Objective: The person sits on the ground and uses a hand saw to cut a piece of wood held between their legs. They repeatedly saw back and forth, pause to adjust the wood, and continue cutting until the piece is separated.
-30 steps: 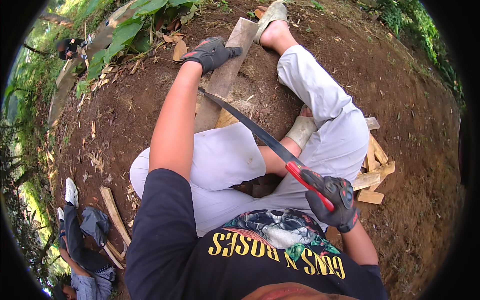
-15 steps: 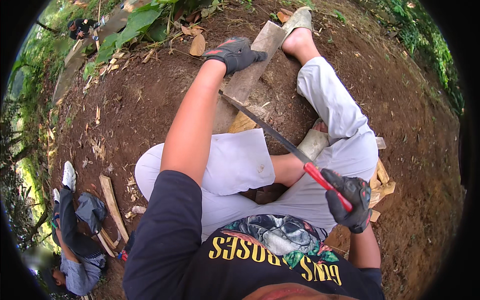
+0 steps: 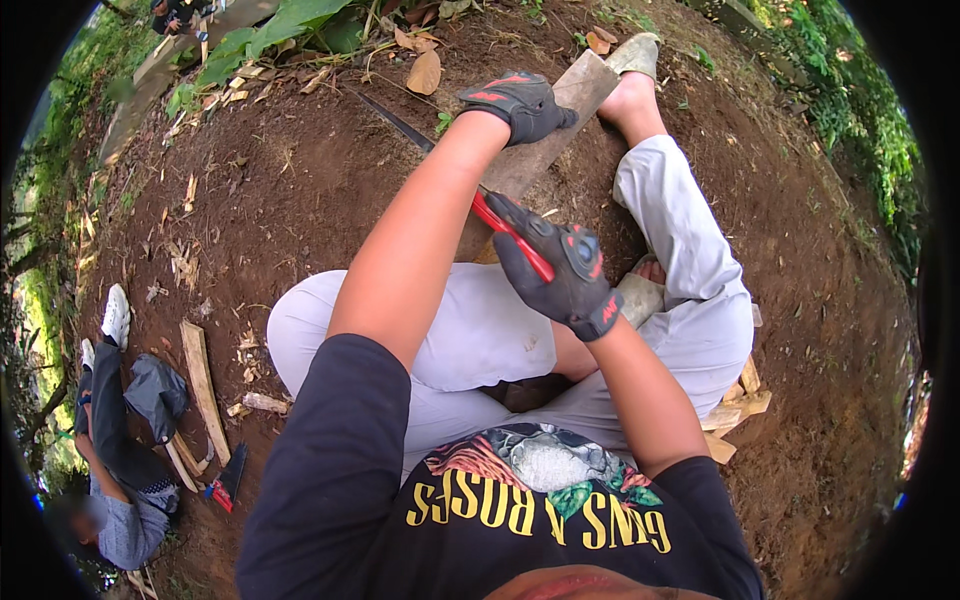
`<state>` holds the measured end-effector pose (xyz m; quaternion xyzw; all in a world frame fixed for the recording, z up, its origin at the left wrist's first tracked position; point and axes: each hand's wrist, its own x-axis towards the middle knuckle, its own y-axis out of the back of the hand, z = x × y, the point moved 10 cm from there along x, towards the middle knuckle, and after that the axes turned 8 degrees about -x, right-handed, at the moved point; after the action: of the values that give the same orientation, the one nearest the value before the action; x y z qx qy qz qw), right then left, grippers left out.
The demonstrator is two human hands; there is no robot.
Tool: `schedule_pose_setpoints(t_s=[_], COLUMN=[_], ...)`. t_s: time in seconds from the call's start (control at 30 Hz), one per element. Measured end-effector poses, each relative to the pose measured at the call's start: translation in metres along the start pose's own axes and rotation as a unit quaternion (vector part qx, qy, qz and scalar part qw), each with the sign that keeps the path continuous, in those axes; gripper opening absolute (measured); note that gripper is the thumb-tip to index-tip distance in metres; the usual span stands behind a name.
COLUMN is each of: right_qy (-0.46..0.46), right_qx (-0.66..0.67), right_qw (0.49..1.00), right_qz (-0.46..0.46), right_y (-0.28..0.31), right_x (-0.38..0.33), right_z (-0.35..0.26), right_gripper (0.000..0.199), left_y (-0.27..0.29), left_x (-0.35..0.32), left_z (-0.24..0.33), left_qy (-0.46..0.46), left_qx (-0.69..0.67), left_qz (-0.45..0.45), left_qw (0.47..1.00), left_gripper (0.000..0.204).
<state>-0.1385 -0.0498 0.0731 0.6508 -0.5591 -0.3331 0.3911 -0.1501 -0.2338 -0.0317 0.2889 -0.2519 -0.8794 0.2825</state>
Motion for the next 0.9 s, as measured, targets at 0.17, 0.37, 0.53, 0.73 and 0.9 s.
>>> schedule_pose_setpoints(t_s=[0.17,0.37,0.53,0.73,0.9], right_qy=[0.013,0.018,-0.014,-0.091,-0.104], right_qx=[0.071,0.100,0.045,0.009,-0.049], right_qw=[0.997,0.995,0.999,0.995,0.987], right_qz=[-0.033,-0.004,0.003,-0.030,-0.113], right_y=[-0.035,-0.034,-0.005,0.113,0.157], right_x=[0.039,0.033,-0.020,-0.167,-0.239], right_z=[-0.001,0.000,0.004,0.022,-0.004], right_gripper=[0.040,0.044,0.047,0.051,0.054], left_y=[0.006,0.005,0.003,0.007,0.005], left_x=[-0.003,-0.003,-0.007,-0.001,-0.009], left_z=[0.003,0.004,0.005,0.000,0.004], left_qy=[0.018,0.029,0.061,0.029,0.082], left_qx=[-0.014,0.007,-0.025,0.005,-0.034], left_qz=[0.017,-0.050,-0.086,-0.039,-0.082], left_qw=[1.000,0.998,0.994,0.999,0.993], left_gripper=[0.069,0.073,0.076,0.077,0.075])
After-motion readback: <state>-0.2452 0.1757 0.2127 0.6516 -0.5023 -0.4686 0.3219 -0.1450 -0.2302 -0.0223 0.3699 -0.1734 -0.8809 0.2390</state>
